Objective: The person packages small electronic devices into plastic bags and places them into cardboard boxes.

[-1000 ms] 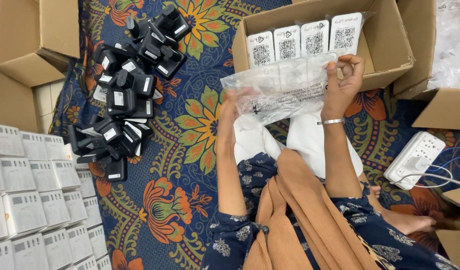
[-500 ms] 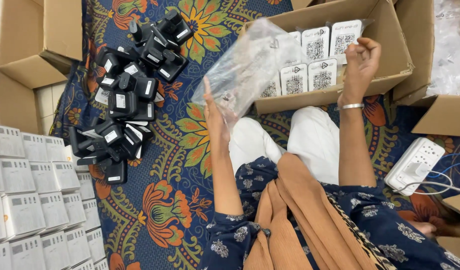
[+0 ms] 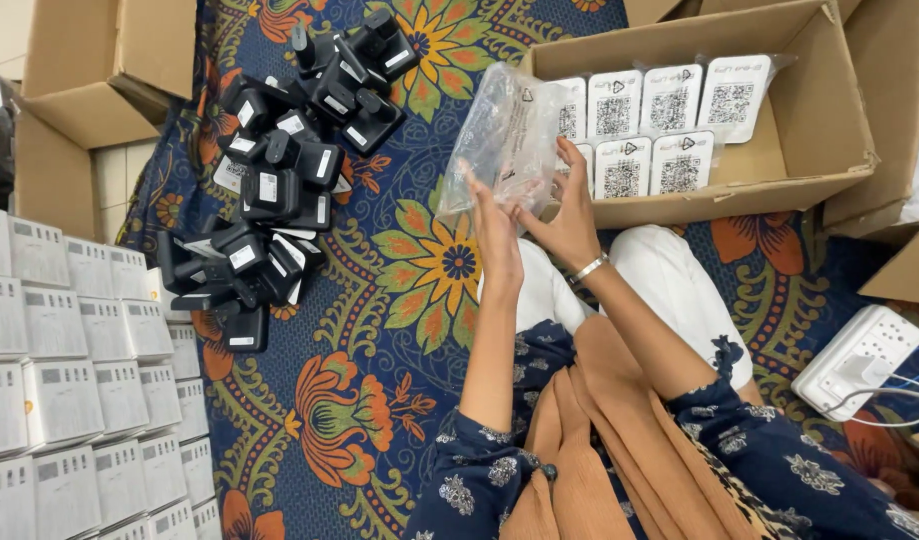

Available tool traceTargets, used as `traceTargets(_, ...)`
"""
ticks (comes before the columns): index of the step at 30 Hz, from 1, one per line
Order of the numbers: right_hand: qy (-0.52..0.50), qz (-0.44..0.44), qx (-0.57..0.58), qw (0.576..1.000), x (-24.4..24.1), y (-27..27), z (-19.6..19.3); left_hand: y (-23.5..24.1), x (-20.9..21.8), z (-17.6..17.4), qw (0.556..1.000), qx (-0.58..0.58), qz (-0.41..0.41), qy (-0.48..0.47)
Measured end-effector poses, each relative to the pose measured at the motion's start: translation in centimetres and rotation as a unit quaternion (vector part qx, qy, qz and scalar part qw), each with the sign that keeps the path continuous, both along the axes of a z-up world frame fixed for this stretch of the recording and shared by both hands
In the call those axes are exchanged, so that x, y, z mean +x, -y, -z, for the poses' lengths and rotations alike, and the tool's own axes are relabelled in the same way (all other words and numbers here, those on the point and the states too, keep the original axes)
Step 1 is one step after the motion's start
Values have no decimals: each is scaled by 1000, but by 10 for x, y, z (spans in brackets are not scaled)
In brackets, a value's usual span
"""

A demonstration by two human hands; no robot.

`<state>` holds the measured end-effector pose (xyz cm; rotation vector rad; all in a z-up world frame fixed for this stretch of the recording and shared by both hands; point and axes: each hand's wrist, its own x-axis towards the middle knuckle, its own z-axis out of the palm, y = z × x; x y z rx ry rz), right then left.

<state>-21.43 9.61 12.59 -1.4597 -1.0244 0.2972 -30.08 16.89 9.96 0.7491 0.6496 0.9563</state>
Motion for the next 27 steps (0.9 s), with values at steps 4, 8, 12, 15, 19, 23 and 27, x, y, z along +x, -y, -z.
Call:
traceTargets(4,59,2,-30,998,5,-25,9,1,-31,-14,999,30,12,-3)
traceTargets(8,72,-54,-89,992,-3,-60,0,11,-63,-40,818,335,-54,-464)
traceTargets(12,144,-128,-127,973,-9,-107,30,18,-87,-21,801,400,74,-440)
traceTargets(15,171,-164,-114,965,-10,-138,39,9,-96,-55,653,582,-101,-473)
traceTargets(19,203,-203,-119,950,-19,-162,18,-54,-95,-58,568,576,-201,-553)
traceTargets(23,164,-298,-126,932,-12,-188,18,-139,-102,23,624,480,-116,-606)
traceTargets(27,-133,-431,-155,879,16,-217,50,-242,-133,143,738,189,-269,-589)
